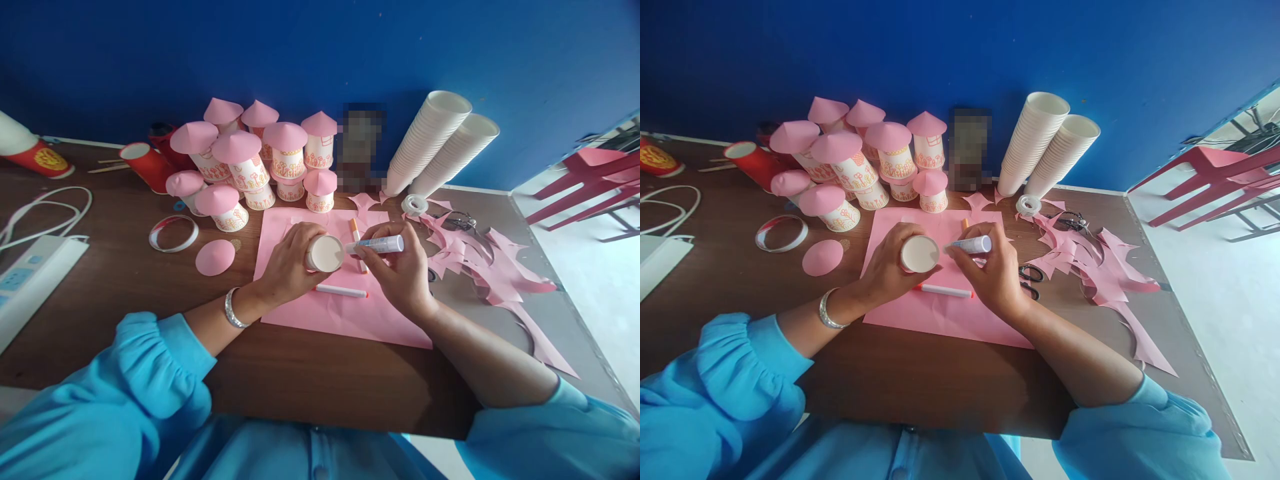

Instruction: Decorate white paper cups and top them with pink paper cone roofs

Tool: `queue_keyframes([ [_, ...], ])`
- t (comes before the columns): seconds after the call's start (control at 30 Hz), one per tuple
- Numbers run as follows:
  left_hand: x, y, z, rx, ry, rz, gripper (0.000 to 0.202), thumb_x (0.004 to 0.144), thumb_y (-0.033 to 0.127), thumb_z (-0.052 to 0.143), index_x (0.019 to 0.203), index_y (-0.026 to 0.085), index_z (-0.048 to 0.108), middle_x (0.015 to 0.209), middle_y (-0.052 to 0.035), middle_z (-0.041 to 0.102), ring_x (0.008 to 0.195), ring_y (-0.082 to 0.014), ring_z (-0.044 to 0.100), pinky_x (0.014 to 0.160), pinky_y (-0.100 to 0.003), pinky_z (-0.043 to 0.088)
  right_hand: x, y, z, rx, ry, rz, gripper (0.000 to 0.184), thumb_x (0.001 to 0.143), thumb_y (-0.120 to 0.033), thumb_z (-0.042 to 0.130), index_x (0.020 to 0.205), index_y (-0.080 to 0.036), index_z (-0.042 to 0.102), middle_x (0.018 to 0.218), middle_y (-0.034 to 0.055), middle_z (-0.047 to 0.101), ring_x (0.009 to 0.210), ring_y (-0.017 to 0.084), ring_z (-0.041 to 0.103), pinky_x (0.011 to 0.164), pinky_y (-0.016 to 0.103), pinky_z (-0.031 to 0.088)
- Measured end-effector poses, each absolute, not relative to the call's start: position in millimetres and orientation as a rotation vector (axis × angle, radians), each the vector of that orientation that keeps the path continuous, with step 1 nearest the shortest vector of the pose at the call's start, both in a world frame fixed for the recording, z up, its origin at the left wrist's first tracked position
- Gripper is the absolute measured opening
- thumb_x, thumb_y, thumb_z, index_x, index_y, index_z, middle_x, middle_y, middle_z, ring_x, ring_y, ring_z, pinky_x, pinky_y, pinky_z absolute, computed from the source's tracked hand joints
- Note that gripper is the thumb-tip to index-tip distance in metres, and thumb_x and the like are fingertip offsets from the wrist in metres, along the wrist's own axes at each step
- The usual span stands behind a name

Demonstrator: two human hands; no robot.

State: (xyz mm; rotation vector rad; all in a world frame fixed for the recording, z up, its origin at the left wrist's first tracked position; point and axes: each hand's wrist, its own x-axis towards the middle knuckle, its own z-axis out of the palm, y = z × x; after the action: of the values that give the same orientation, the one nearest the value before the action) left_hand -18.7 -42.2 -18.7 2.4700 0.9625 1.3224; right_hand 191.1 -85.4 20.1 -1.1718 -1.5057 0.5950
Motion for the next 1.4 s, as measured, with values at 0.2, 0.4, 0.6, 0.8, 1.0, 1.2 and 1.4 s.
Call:
queue_keyframes([
  [0.2, -20, -40, -21, 2.439, 0.954, 1.343, 0.050, 0.090, 0.046, 0.074, 0.125, 0.024, 0.048, 0.114, -0.0095, 0.065, 0.107, -0.0273, 0.065, 0.090, -0.045, 0.058, 187, -92, 23, -1.023, -1.589, 0.553, 0.025, 0.088, -0.025, 0.077, 0.095, -0.026, 0.053, 0.090, -0.0003, 0.068, 0.078, 0.017, 0.068, 0.068, 0.037, 0.055],
  [0.4, -19, -40, -20, 2.438, 0.983, 1.369, 0.053, 0.088, 0.050, 0.077, 0.124, 0.024, 0.048, 0.112, -0.0088, 0.065, 0.105, -0.0266, 0.065, 0.089, -0.044, 0.058, 187, -92, 24, -1.118, -1.621, 0.465, 0.025, 0.087, -0.024, 0.078, 0.094, -0.026, 0.054, 0.090, -0.0005, 0.070, 0.077, 0.017, 0.067, 0.068, 0.035, 0.052],
  [0.6, -17, -40, -19, 2.451, 0.973, 1.394, 0.060, 0.085, 0.043, 0.080, 0.130, 0.024, 0.045, 0.116, -0.0099, 0.062, 0.107, -0.0273, 0.062, 0.091, -0.046, 0.057, 187, -90, 21, -1.191, -1.522, 0.599, 0.025, 0.088, -0.029, 0.076, 0.093, -0.025, 0.052, 0.091, -0.0002, 0.069, 0.073, 0.016, 0.066, 0.063, 0.033, 0.054],
  [0.8, -19, -40, -21, 2.487, 0.873, 1.333, 0.066, 0.082, 0.020, 0.065, 0.143, 0.022, 0.039, 0.129, -0.0151, 0.056, 0.123, -0.0335, 0.056, 0.102, -0.058, 0.053, 184, -94, 20, -1.017, -1.676, 0.453, 0.026, 0.089, -0.026, 0.077, 0.096, -0.027, 0.052, 0.088, -0.0013, 0.069, 0.080, 0.018, 0.068, 0.072, 0.037, 0.054],
  [1.0, -20, -41, -19, 2.471, 0.958, 1.327, 0.059, 0.086, 0.023, 0.072, 0.139, 0.025, 0.045, 0.127, -0.0128, 0.057, 0.121, -0.0311, 0.057, 0.101, -0.053, 0.055, 189, -87, 19, -1.199, -1.592, 0.437, 0.024, 0.088, -0.029, 0.077, 0.094, -0.026, 0.054, 0.091, -0.0004, 0.070, 0.076, 0.017, 0.068, 0.067, 0.035, 0.053],
  [1.2, -17, -40, -19, 2.445, 1.028, 1.430, 0.048, 0.088, 0.044, 0.076, 0.122, 0.024, 0.049, 0.114, -0.0101, 0.058, 0.111, -0.0290, 0.059, 0.096, -0.050, 0.055, 187, -89, 18, -1.126, -1.525, 0.557, 0.025, 0.089, -0.031, 0.075, 0.094, -0.026, 0.051, 0.092, -0.0004, 0.068, 0.075, 0.017, 0.067, 0.066, 0.035, 0.055],
  [1.4, -18, -41, -18, 2.381, 1.006, 1.247, 0.048, 0.091, 0.055, 0.070, 0.120, 0.023, 0.050, 0.111, -0.0085, 0.067, 0.097, -0.0241, 0.067, 0.082, -0.040, 0.056, 183, -96, 23, -0.991, -1.729, 0.420, 0.026, 0.090, -0.025, 0.076, 0.096, -0.027, 0.051, 0.088, -0.0011, 0.069, 0.079, 0.018, 0.068, 0.069, 0.035, 0.053],
])
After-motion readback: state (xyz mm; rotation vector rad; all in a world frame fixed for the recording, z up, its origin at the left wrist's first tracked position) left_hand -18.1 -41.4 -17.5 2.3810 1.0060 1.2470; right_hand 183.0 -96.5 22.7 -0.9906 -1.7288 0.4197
